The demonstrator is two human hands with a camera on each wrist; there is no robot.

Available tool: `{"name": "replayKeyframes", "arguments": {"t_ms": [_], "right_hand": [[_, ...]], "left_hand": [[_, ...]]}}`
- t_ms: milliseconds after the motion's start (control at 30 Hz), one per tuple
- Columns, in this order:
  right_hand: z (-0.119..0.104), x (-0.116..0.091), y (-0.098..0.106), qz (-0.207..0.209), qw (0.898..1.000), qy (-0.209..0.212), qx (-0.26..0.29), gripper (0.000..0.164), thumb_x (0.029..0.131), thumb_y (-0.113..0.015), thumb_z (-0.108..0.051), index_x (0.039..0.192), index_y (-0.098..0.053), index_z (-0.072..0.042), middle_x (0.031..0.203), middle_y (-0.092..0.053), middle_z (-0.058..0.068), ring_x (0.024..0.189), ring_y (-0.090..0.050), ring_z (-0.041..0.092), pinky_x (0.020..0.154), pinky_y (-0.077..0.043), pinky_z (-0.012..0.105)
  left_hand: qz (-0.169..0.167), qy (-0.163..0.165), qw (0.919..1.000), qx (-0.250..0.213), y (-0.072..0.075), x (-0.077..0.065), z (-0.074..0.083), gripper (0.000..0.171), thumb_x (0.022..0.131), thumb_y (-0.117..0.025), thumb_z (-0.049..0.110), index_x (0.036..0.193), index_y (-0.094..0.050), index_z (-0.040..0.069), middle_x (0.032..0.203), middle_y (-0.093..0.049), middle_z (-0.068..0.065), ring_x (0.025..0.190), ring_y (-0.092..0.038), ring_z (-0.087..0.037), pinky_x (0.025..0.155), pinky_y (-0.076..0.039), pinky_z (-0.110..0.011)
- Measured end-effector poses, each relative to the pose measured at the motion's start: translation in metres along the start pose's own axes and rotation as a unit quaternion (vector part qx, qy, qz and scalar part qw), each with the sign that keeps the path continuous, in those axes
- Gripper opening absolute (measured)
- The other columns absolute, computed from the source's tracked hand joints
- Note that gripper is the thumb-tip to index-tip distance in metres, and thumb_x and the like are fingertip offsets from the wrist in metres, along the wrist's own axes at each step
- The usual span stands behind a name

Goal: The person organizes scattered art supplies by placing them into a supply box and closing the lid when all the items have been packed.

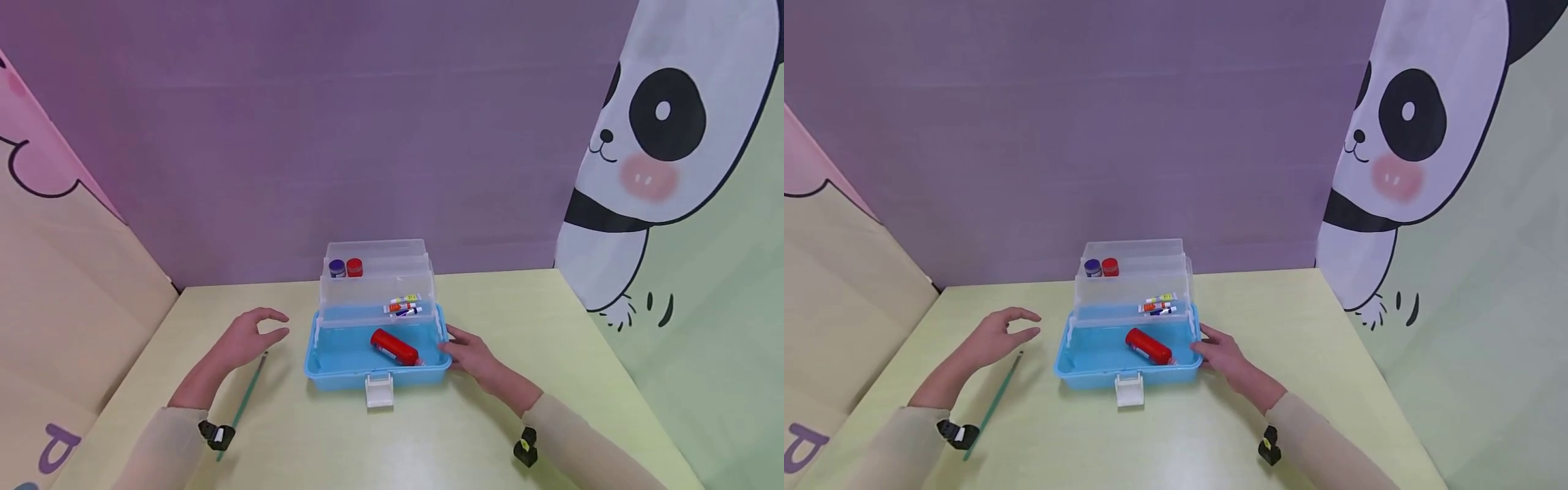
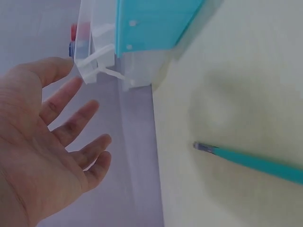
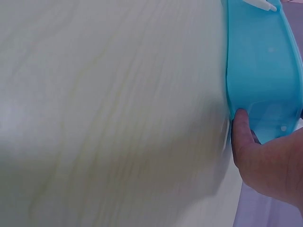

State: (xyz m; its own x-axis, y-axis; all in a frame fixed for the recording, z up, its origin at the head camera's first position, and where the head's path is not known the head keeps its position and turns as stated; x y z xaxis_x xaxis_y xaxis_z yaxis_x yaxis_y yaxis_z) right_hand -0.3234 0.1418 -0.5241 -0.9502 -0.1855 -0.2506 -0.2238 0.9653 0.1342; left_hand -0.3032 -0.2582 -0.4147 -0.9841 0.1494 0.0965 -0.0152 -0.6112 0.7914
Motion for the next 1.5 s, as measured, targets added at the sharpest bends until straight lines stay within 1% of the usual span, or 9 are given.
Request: {"name": "replayKeyframes", "arguments": {"t_ms": [133,333,567,767,1033,1167,1333,1400,1500], "right_hand": [[0.0,0.0,0.002,0.005,1.0,0.0,0.002,0.063,0.091,-0.066,-0.018,0.149,-0.041,-0.01,0.132,-0.054,0.021,0.1,-0.065,0.03,0.083,-0.054,0.043],[0.001,0.001,0.002,-0.001,1.0,0.005,0.007,0.063,0.092,-0.065,-0.018,0.149,-0.04,-0.008,0.133,-0.053,0.022,0.102,-0.065,0.03,0.083,-0.054,0.043],[0.0,-0.001,0.004,-0.005,1.0,0.01,0.012,0.062,0.092,-0.065,-0.018,0.148,-0.04,-0.007,0.132,-0.054,0.023,0.101,-0.065,0.032,0.083,-0.054,0.044],[-0.002,-0.003,0.0,-0.014,1.0,0.014,0.007,0.063,0.092,-0.065,-0.018,0.149,-0.039,-0.007,0.134,-0.052,0.023,0.103,-0.064,0.033,0.083,-0.054,0.045],[-0.004,-0.001,0.003,-0.01,1.0,0.022,0.008,0.063,0.092,-0.065,-0.019,0.148,-0.04,-0.006,0.134,-0.052,0.023,0.103,-0.064,0.032,0.083,-0.054,0.045],[-0.002,-0.002,0.003,-0.012,1.0,0.019,0.007,0.063,0.092,-0.065,-0.02,0.148,-0.04,-0.006,0.134,-0.053,0.023,0.103,-0.064,0.033,0.083,-0.054,0.045],[-0.003,-0.005,0.001,-0.012,1.0,0.016,0.013,0.063,0.092,-0.065,-0.019,0.148,-0.04,-0.006,0.134,-0.053,0.023,0.103,-0.064,0.033,0.084,-0.054,0.044],[-0.003,-0.005,0.0,-0.009,1.0,0.013,0.014,0.062,0.092,-0.065,-0.019,0.148,-0.04,-0.006,0.133,-0.053,0.022,0.102,-0.065,0.032,0.083,-0.054,0.044],[-0.003,-0.006,0.0,-0.007,1.0,0.01,0.017,0.061,0.092,-0.065,-0.018,0.148,-0.041,-0.007,0.132,-0.054,0.022,0.101,-0.065,0.031,0.083,-0.054,0.044]], "left_hand": [[0.003,0.012,0.9999,-0.005,-0.002,-0.012,-0.01,0.034,0.093,-0.065,0.025,0.118,-0.065,0.001,0.13,-0.054,-0.024,0.126,-0.041,-0.046,0.099,-0.036,-0.06],[0.002,0.035,0.9991,0.026,-0.005,-0.035,-0.025,0.034,0.093,-0.065,0.023,0.116,-0.064,-0.002,0.12,-0.06,-0.023,0.115,-0.051,-0.048,0.089,-0.046,-0.055],[-0.016,0.076,0.9966,0.026,-0.004,-0.059,-0.046,0.037,0.093,-0.065,0.027,0.115,-0.063,-0.004,0.115,-0.061,-0.025,0.104,-0.058,-0.046,0.079,-0.052,-0.049],[-0.036,0.124,0.9901,0.057,-0.002,-0.086,-0.062,0.043,0.091,-0.065,0.035,0.115,-0.065,-0.002,0.115,-0.062,-0.024,0.098,-0.062,-0.038,0.074,-0.051,-0.046],[-0.054,0.159,0.9783,0.121,0.001,-0.111,-0.066,0.056,0.089,-0.063,0.047,0.118,-0.066,-0.002,0.115,-0.064,-0.023,0.099,-0.061,-0.042,0.074,-0.048,-0.053],[-0.07,0.176,0.9723,0.137,-0.003,-0.119,-0.066,0.059,0.086,-0.065,0.05,0.115,-0.068,-0.001,0.113,-0.066,-0.021,0.097,-0.062,-0.042,0.066,-0.049,-0.051],[-0.083,0.193,0.9657,0.153,-0.007,-0.12,-0.064,0.055,0.08,-0.071,0.049,0.108,-0.072,0.002,0.111,-0.067,-0.02,0.092,-0.064,-0.04,0.062,-0.05,-0.049],[-0.085,0.201,0.9639,0.153,-0.009,-0.12,-0.064,0.046,0.078,-0.074,0.046,0.099,-0.074,0.005,0.1,-0.069,-0.016,0.081,-0.064,-0.032,0.058,-0.048,-0.045],[-0.084,0.214,0.9611,0.153,-0.013,-0.122,-0.066,0.032,0.076,-0.076,0.041,0.084,-0.074,0.01,0.081,-0.066,-0.005,0.066,-0.055,-0.019,0.053,-0.043,-0.038]]}}
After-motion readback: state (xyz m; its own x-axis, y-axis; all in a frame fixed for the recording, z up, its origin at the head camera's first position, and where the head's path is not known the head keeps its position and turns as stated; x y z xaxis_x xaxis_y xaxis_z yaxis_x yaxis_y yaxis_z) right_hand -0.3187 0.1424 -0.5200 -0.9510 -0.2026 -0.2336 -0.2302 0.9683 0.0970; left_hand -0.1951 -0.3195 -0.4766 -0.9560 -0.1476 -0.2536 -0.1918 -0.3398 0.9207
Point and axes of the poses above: each hand's wrist, its own x-axis towards the middle knuckle, its own y-axis out of the back of the hand, z = x × y, the point moved 9 cm from there along x, towards the middle knuckle
